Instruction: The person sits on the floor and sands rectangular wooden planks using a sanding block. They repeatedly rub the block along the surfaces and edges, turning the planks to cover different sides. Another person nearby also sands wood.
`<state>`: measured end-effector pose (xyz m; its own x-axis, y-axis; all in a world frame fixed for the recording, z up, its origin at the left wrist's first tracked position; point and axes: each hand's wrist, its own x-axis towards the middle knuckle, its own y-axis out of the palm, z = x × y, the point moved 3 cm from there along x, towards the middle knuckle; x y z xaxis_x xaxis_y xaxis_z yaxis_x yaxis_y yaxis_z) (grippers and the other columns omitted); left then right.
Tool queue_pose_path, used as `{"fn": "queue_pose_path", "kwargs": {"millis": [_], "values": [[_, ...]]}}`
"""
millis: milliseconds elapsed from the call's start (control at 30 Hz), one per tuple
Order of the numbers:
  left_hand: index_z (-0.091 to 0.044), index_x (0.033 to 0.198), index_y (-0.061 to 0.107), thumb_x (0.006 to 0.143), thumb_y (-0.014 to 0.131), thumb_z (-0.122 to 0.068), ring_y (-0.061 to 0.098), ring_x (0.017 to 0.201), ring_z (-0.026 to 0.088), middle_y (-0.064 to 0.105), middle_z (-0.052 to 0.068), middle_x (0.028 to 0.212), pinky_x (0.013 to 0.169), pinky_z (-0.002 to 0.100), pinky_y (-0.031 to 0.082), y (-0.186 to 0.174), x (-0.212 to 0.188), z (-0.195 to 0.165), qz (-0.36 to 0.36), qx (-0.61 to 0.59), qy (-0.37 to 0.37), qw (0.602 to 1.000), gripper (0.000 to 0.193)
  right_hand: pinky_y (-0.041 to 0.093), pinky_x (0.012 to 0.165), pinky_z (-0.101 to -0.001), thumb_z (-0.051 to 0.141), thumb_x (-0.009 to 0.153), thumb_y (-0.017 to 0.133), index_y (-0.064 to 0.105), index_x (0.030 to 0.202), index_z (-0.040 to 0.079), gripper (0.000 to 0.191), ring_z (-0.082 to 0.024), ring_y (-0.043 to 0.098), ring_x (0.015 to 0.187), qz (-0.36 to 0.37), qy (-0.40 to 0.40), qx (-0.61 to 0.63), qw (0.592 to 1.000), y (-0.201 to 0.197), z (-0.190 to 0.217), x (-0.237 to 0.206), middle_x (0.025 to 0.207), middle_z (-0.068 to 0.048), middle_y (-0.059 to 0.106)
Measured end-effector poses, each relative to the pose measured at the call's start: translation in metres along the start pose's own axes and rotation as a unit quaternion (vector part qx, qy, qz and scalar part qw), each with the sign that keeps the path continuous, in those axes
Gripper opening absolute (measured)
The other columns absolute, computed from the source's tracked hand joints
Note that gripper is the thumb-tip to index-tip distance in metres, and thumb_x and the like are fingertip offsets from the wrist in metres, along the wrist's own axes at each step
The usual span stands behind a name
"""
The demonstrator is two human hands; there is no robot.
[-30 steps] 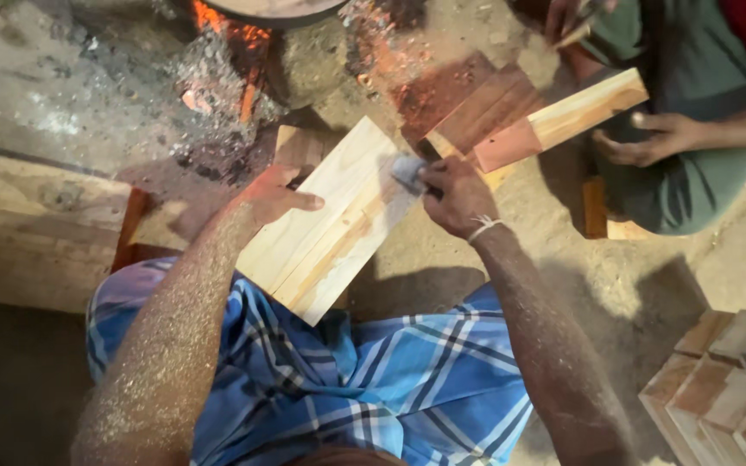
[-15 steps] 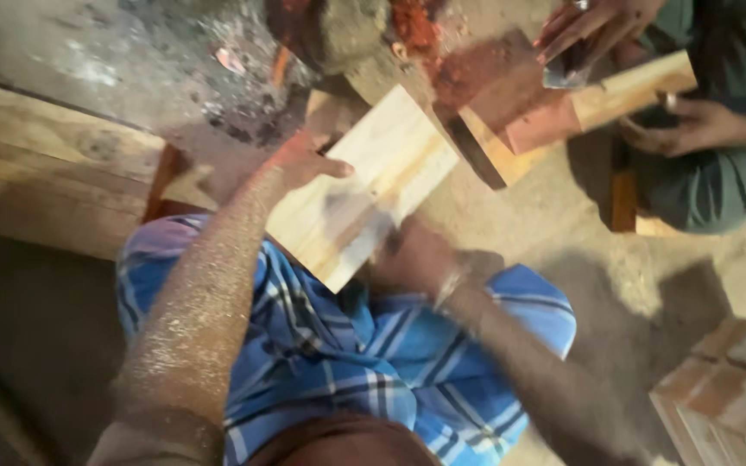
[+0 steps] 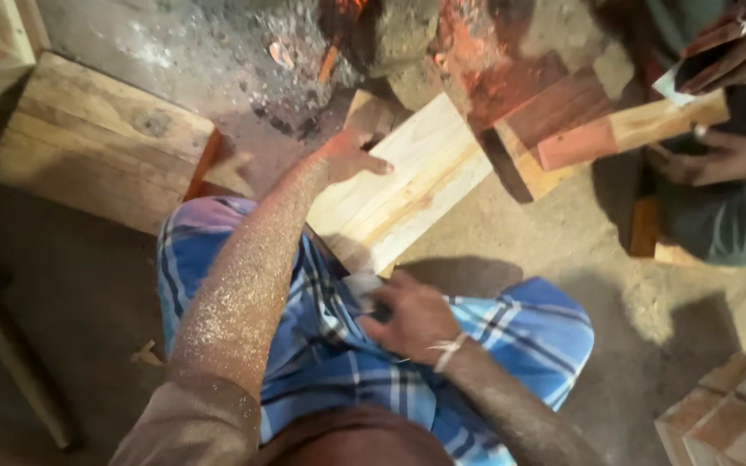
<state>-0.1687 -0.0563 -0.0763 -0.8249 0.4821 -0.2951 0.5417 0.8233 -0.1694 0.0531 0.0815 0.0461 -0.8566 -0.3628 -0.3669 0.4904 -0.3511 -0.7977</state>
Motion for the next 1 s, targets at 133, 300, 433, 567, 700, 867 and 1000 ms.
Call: {"fn": "queue_pose_path", "kwargs": {"millis": [133,300,433,567,700,867,1000], "values": [[-0.004,0.136,0.064,0.064,0.086,-0.046,0.068,0.116,0.024,0.073,0.014,0.128,0.100,0.036,0.052,0.005,0.008,-0.001,0.003,-0.005,0.008,1.000,0.086,0.059,0.070,-0.0360,0.034,0.083,0.076,0.076,0.111,0.005,0.040,-0.022,0.072,0.076,0.000,0.108,0.161,0.981,-0.031,-0.079,-0.012,0.098,-0.010,0.076],[-0.002,0.154,0.039,0.047,0.099,-0.057,0.037,0.138,0.037,0.038,0.024,0.155,0.111,0.043,0.035,0.012,0.014,-0.021,-0.105,0.357,0.085,0.924,0.135,0.053,0.074,-0.0280,0.030,0.096,0.063,0.073,0.129,0.008,0.041,-0.011,0.066,0.081,-0.061,0.197,0.417,0.885,-0.085,-0.105,-0.010,0.093,-0.009,0.076],[0.005,0.120,0.075,0.068,0.081,-0.066,0.074,0.101,0.029,0.077,0.020,0.110,0.090,0.042,0.058,0.017,-0.002,-0.008,0.033,0.166,-0.070,0.983,0.088,0.055,0.079,-0.0308,0.028,0.094,0.067,0.070,0.128,0.004,0.042,-0.015,0.068,0.090,-0.170,0.083,0.219,0.957,-0.157,-0.104,0.045,0.098,-0.009,0.077],[-0.001,0.115,0.072,0.071,0.091,-0.045,0.071,0.094,0.023,0.074,0.015,0.104,0.085,0.039,0.057,0.015,-0.050,0.006,-0.107,0.009,-0.102,0.989,0.064,0.055,0.092,-0.0372,0.023,0.093,0.073,0.073,0.119,0.004,0.032,-0.027,0.070,0.104,-0.271,-0.109,-0.009,0.956,-0.225,-0.091,0.148,0.114,-0.015,0.074],[-0.002,0.117,0.064,0.074,0.082,-0.015,0.074,0.086,0.020,0.077,0.011,0.101,0.073,0.037,0.062,0.041,-0.097,0.015,-0.288,-0.347,-0.022,0.892,0.048,0.053,0.094,-0.0460,0.024,0.096,0.068,0.079,0.113,0.013,0.022,-0.033,0.068,0.104,-0.277,-0.141,-0.202,0.929,-0.258,-0.060,0.258,0.113,-0.012,0.075],[0.002,0.107,0.071,0.073,0.085,-0.006,0.071,0.089,0.020,0.075,0.011,0.102,0.080,0.033,0.058,0.115,-0.110,0.026,-0.380,-0.521,-0.035,0.764,0.038,0.053,0.089,-0.0493,0.033,0.100,0.064,0.081,0.107,0.020,0.022,-0.031,0.069,0.098,-0.149,0.071,-0.313,0.935,-0.259,-0.054,0.338,0.103,-0.011,0.075],[-0.004,0.110,0.072,0.083,0.080,-0.016,0.068,0.094,0.016,0.076,0.006,0.106,0.078,0.031,0.053,0.172,-0.107,0.031,-0.181,-0.556,-0.199,0.787,0.031,0.054,0.087,-0.0480,0.026,0.095,0.066,0.080,0.112,0.019,0.023,-0.031,0.070,0.092,-0.160,0.047,-0.237,0.957,-0.270,-0.065,0.324,0.103,-0.013,0.075]]}}
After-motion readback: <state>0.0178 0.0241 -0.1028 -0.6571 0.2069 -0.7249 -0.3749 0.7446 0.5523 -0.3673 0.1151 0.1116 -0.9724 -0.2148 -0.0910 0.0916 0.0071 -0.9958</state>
